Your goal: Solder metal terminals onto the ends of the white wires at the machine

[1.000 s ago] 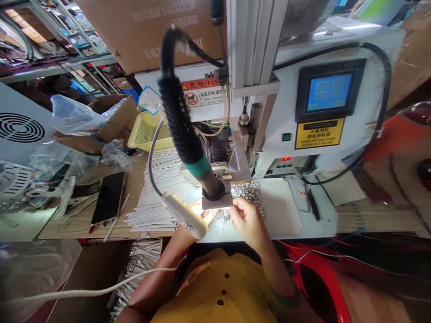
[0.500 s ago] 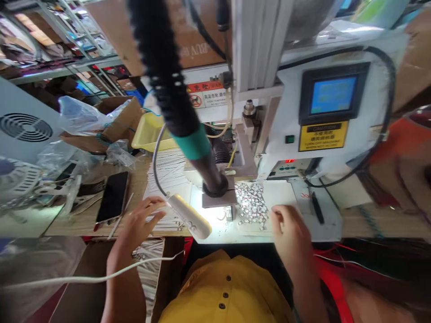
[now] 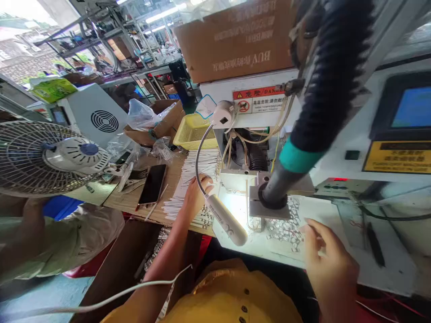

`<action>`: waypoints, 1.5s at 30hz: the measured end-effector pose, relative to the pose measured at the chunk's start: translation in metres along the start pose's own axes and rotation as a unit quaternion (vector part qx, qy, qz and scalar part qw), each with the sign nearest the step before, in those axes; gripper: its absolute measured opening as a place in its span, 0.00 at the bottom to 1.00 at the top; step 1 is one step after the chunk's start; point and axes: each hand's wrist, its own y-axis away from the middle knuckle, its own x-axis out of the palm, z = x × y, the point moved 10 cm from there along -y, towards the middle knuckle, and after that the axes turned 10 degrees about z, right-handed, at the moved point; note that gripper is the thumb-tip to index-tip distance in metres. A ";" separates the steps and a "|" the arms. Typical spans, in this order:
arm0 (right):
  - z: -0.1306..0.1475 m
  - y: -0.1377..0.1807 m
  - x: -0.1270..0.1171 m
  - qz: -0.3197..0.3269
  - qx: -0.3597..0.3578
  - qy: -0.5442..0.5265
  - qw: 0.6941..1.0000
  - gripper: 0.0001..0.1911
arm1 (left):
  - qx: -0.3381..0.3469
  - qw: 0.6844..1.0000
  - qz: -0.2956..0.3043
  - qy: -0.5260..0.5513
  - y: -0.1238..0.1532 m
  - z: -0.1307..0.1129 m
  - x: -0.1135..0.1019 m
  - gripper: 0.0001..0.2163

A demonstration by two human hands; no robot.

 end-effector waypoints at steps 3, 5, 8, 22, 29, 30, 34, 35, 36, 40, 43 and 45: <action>0.007 -0.001 -0.003 -0.002 -0.035 -0.024 0.999 0.19 | 0.003 1.000 0.005 0.028 0.000 0.006 0.002 0.03; 0.006 0.000 0.000 0.013 -0.042 -0.060 0.997 0.18 | 0.002 0.999 0.012 0.050 0.001 0.011 0.000 0.03; -0.001 0.001 0.009 0.044 -0.015 -0.112 0.993 0.17 | -0.003 0.998 0.016 0.063 0.002 0.012 -0.004 0.04; -0.002 0.004 0.053 0.207 0.098 -0.346 0.910 0.13 | 0.050 0.992 -0.051 0.109 0.010 -0.007 -0.029 0.08; 0.036 0.004 0.094 0.292 0.132 -0.494 0.808 0.17 | 0.200 0.943 0.127 0.234 0.035 -0.105 0.009 0.14; 0.037 0.004 0.098 0.293 0.136 -0.500 0.803 0.18 | 0.198 0.942 0.134 0.234 0.036 -0.113 0.016 0.14; 0.040 0.003 0.106 0.295 0.144 -0.533 0.780 0.19 | 0.182 0.943 0.147 0.238 0.035 -0.127 0.029 0.13; 0.041 0.003 0.107 0.295 0.143 -0.538 0.777 0.19 | 0.183 0.942 0.144 0.240 0.034 -0.129 0.029 0.13; 0.041 0.002 0.107 0.294 0.142 -0.539 0.776 0.19 | 0.186 0.942 0.139 0.244 0.034 -0.131 0.026 0.14; 0.041 0.003 0.107 0.285 0.136 -0.528 0.788 0.19 | 0.191 0.940 0.106 0.263 0.031 -0.134 0.016 0.13; 0.039 0.004 0.106 0.279 0.132 -0.506 0.805 0.19 | 0.200 0.941 0.088 0.258 0.030 -0.135 0.014 0.11; 0.039 0.004 0.104 0.275 0.130 -0.491 0.816 0.19 | 0.205 0.940 0.080 0.260 0.030 -0.136 0.013 0.11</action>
